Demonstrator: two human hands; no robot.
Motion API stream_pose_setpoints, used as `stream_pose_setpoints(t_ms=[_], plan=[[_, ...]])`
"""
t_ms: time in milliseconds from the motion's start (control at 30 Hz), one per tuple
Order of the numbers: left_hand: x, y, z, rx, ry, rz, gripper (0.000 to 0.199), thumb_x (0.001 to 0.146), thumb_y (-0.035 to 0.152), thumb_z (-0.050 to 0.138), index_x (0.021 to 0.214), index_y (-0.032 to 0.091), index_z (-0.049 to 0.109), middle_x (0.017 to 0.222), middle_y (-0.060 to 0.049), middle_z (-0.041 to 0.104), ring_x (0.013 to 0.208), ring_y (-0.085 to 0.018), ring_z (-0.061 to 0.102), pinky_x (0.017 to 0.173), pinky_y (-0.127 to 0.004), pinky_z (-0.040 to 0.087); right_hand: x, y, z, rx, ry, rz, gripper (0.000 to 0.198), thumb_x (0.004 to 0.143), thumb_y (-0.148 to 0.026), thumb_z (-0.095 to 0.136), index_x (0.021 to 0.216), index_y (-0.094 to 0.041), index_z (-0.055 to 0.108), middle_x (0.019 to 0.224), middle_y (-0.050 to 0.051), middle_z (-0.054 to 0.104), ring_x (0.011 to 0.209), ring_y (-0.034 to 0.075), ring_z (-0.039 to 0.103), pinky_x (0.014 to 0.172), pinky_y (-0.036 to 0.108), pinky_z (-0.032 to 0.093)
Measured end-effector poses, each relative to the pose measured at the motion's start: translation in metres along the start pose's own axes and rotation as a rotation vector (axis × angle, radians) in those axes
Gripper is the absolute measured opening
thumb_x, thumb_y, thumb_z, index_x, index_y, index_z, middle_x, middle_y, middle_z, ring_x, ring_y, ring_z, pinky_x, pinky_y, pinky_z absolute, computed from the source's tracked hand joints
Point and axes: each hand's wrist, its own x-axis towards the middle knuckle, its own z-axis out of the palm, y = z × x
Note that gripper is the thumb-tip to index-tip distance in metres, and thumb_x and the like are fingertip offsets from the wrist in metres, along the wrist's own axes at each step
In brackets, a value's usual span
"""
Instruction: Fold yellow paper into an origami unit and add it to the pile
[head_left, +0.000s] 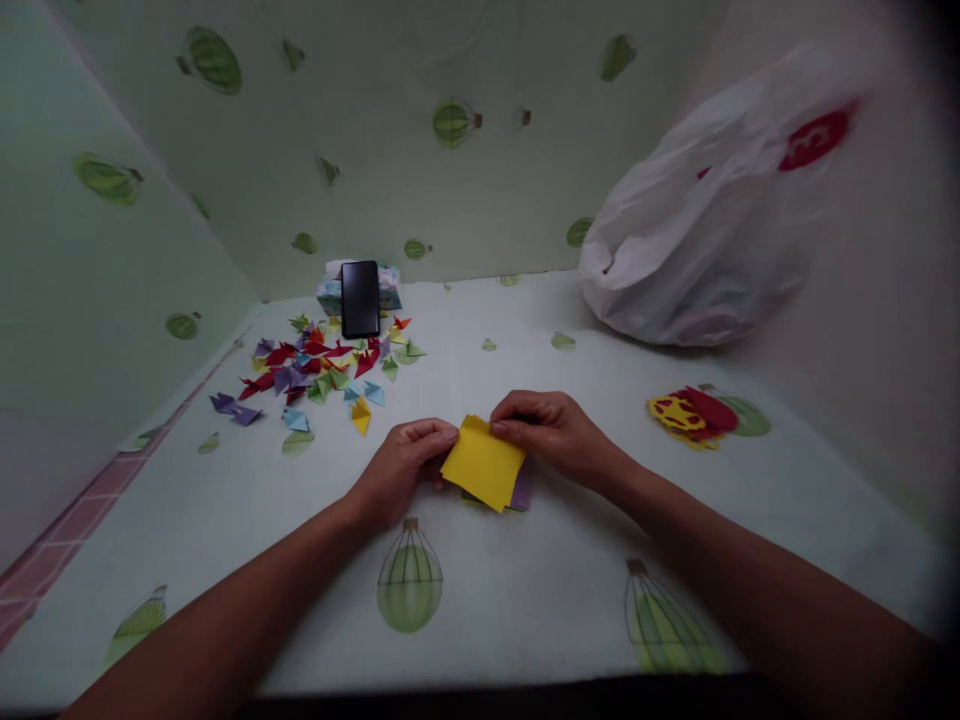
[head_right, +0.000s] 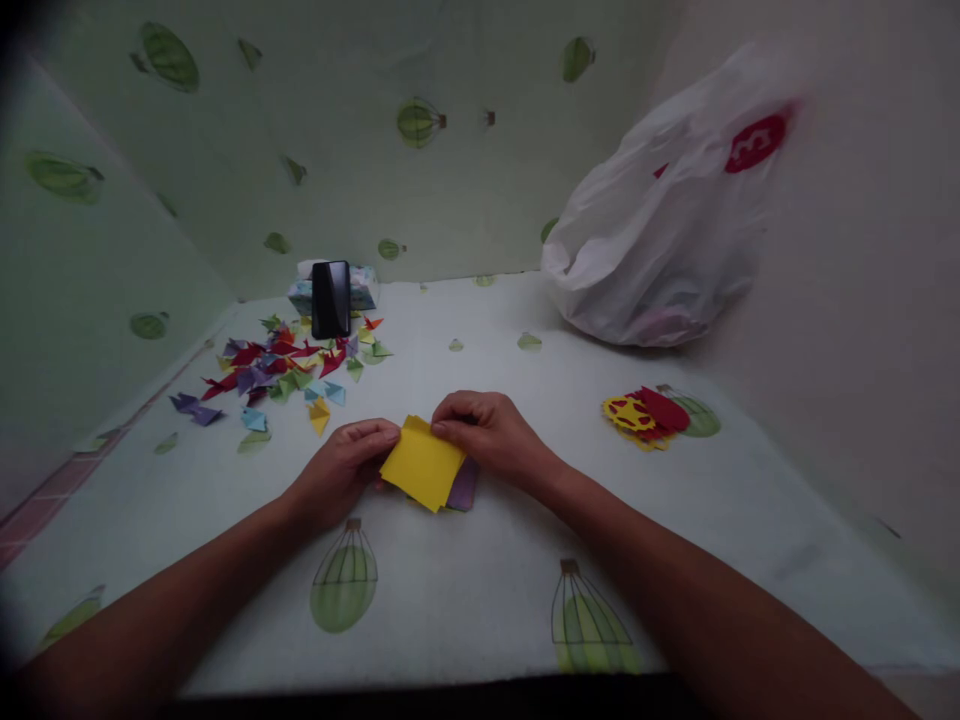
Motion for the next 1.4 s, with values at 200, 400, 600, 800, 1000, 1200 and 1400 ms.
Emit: stream_pose_setpoints(t_ms=[200, 400, 600, 800, 1000, 1200, 1400], plan=[[0.000, -0.002, -0.001, 0.038, -0.038, 0.046, 0.026, 0.084, 0.040, 0.068, 0.078, 0.015, 0.065, 0.063, 0.002, 0.054, 0.052, -0.007, 0.044, 0.047, -0.019, 0.035, -0.001, 0.001, 0.000, 0.060, -0.027, 0.078, 0.016, 0.081, -0.032, 0.064, 0.076, -0.017, 0.066, 0.070, 0.000, 0.058, 0.066, 0.012, 0.050, 0.061, 0.026, 0.038], [-0.001, -0.003, -0.001, 0.046, -0.021, 0.059, 0.029, 0.085, 0.044, 0.069, 0.080, 0.016, 0.063, 0.070, 0.002, 0.056, 0.059, -0.008, 0.049, 0.053, -0.019, 0.037, -0.002, -0.001, 0.002, 0.028, -0.053, 0.074, 0.016, 0.081, -0.032, 0.063, 0.076, -0.017, 0.065, 0.070, 0.000, 0.058, 0.065, 0.013, 0.050, 0.059, 0.026, 0.039], [0.000, -0.003, -0.001, 0.057, 0.010, 0.067, 0.027, 0.083, 0.042, 0.071, 0.082, 0.017, 0.064, 0.073, 0.001, 0.059, 0.064, -0.010, 0.052, 0.059, -0.020, 0.039, -0.002, -0.002, 0.003, 0.068, -0.093, 0.124, 0.021, 0.083, -0.036, 0.063, 0.077, -0.016, 0.066, 0.069, 0.000, 0.057, 0.063, 0.012, 0.048, 0.058, 0.026, 0.037], [0.002, -0.004, 0.000, 0.009, 0.131, 0.150, 0.027, 0.082, 0.041, 0.071, 0.079, 0.017, 0.060, 0.073, 0.003, 0.059, 0.065, -0.010, 0.052, 0.060, -0.020, 0.042, -0.002, 0.002, 0.003, 0.298, -0.148, 0.259, 0.027, 0.082, -0.042, 0.067, 0.080, -0.014, 0.066, 0.060, -0.003, 0.053, 0.053, 0.009, 0.045, 0.053, 0.024, 0.032], [0.006, -0.005, -0.001, -0.038, 0.241, 0.193, 0.028, 0.080, 0.043, 0.072, 0.081, 0.017, 0.059, 0.075, 0.002, 0.060, 0.066, -0.010, 0.052, 0.061, -0.020, 0.043, -0.001, 0.002, 0.002, 0.439, -0.150, 0.298, 0.026, 0.076, -0.038, 0.075, 0.080, -0.014, 0.066, 0.065, -0.002, 0.061, 0.054, 0.008, 0.051, 0.055, 0.023, 0.038], [0.004, -0.002, -0.001, 0.166, 0.210, 0.176, 0.028, 0.084, 0.044, 0.066, 0.082, 0.017, 0.058, 0.071, 0.003, 0.057, 0.058, -0.010, 0.049, 0.055, -0.021, 0.040, -0.002, -0.002, 0.001, 0.416, -0.068, 0.301, 0.024, 0.074, -0.035, 0.075, 0.073, -0.015, 0.063, 0.060, -0.003, 0.060, 0.051, 0.008, 0.050, 0.052, 0.023, 0.038], [-0.007, 0.002, 0.004, 0.670, 0.340, 0.504, 0.022, 0.085, 0.031, 0.067, 0.103, 0.020, 0.060, 0.093, -0.002, 0.060, 0.075, -0.013, 0.053, 0.071, -0.026, 0.045, -0.003, -0.005, 0.001, 0.409, -0.047, 0.309, 0.022, 0.077, -0.034, 0.072, 0.071, -0.015, 0.060, 0.058, -0.003, 0.059, 0.050, 0.008, 0.049, 0.051, 0.023, 0.036]])
